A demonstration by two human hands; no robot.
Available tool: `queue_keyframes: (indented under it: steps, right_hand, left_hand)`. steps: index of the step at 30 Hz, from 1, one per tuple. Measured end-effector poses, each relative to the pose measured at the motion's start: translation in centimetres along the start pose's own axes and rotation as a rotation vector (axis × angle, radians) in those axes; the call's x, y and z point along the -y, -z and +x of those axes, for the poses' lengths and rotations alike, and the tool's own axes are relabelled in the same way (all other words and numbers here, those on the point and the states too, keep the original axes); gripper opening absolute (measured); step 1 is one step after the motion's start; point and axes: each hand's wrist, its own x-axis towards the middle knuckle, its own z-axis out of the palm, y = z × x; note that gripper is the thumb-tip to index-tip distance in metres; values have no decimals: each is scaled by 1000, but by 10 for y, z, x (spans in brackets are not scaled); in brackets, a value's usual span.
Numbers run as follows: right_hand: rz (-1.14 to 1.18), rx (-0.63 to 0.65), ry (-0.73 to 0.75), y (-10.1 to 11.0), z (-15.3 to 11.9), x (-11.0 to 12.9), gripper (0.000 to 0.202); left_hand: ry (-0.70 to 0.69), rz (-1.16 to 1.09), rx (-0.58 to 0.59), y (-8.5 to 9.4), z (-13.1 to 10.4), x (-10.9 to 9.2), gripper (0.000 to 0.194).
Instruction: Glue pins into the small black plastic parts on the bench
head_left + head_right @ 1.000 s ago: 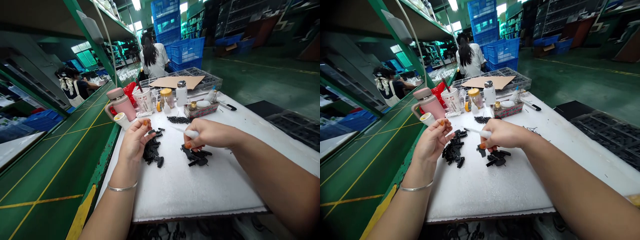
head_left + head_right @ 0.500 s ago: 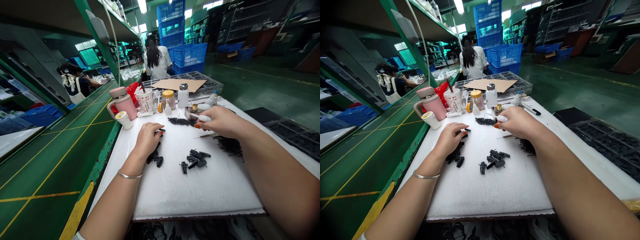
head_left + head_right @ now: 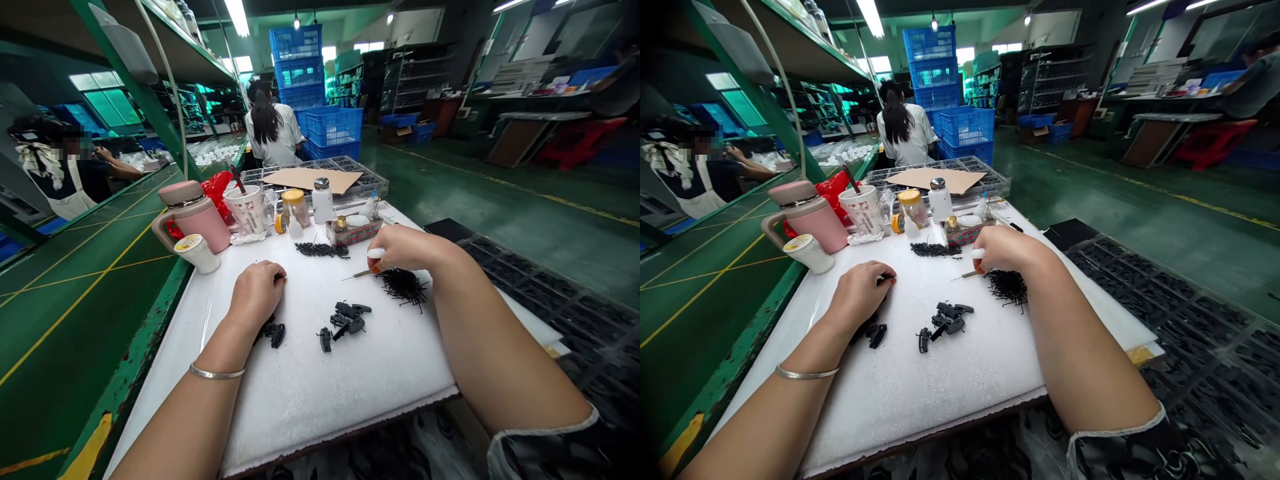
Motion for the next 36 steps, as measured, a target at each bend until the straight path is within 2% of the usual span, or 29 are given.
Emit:
queue_keyframes:
  steps: [4,8,10,12,15,18,23,27,33,36]
  right_hand:
    - [-6,26,-6,1,0,-2,17]
    - [-65,25,-56,-1,3,-4,16]
    - [-91,20,-83,-4,5,-3,16]
    - [-113,-4,-128,-6,7,0,18]
    - [-138,-46,-175,-10,12,2,21]
    - [-151,-46,-170,-13,16,1,21]
    - [-198,-85,-177,-16,19,2,23]
    - [-234,-104,-167,-17,17,9,27]
    - [-309,-150,-223,-21,12,27,31]
    - [-348,-190,-231,-24,10,35,37]
  left_hand:
    - [68,-72,-45,5,0,-3,18]
    - [55,-231,-158,8,-1,-1,25]
    - [78,-400,-209,8,-1,3,24]
    - [162,-616,-218,9,-2,8,25]
    - [293,-980,-165,11,-4,14,35]
    - [335,-1219,-133,15,-8,14,40]
    - [408,-1391,-48,24,-12,3,45]
    - [409,-1485,-29,30,-14,-3,45]
    - [472,-1701,-157,33,-13,-2,50]
    - [488,-1794,-229,35,-13,-2,38]
